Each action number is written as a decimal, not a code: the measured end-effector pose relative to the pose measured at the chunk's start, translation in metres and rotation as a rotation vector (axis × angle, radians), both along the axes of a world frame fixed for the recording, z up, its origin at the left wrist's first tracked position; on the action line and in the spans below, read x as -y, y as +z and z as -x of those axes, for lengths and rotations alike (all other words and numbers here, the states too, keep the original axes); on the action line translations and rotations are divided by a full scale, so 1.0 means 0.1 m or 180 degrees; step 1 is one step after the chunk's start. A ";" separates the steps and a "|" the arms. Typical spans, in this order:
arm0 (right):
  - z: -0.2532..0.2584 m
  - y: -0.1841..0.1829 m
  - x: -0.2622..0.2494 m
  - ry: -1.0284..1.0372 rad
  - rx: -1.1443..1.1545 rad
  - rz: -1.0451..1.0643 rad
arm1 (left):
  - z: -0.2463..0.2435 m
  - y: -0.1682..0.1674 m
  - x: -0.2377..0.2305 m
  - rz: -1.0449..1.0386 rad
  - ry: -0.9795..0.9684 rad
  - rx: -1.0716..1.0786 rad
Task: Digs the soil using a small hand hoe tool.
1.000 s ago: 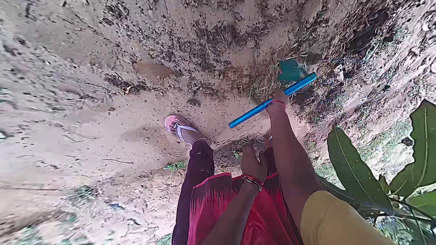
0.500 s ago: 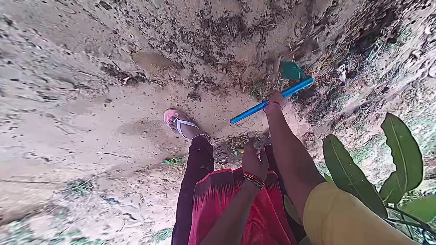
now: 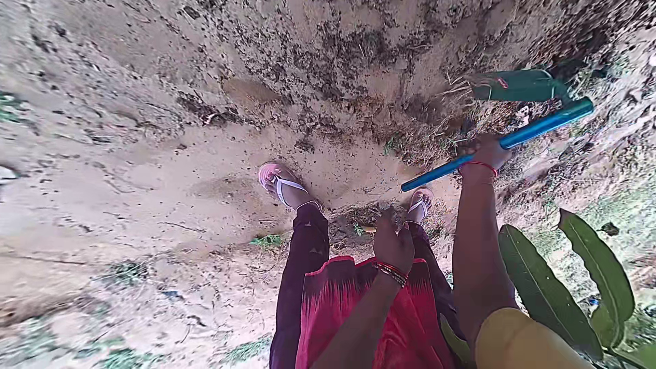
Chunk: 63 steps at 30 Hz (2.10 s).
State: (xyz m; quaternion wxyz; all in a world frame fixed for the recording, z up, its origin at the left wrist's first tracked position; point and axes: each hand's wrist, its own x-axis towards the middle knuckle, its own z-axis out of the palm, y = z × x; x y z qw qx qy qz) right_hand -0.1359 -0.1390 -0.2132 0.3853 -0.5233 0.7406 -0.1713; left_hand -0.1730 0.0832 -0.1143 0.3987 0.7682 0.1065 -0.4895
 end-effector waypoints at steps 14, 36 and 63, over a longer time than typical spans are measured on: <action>0.19 0.67 0.21 0.0741 0.0124 -0.0413 | 0.02 -0.02 0.06 0.0066 -0.0037 -0.0136; 0.28 -0.54 -0.30 0.0498 -0.0504 -0.0620 | 0.10 -0.22 -0.01 -0.0140 0.0223 -0.0084; 0.08 -0.43 -0.55 0.4961 -0.3108 -0.1699 | -0.30 -0.56 0.07 -0.1019 0.3198 0.0139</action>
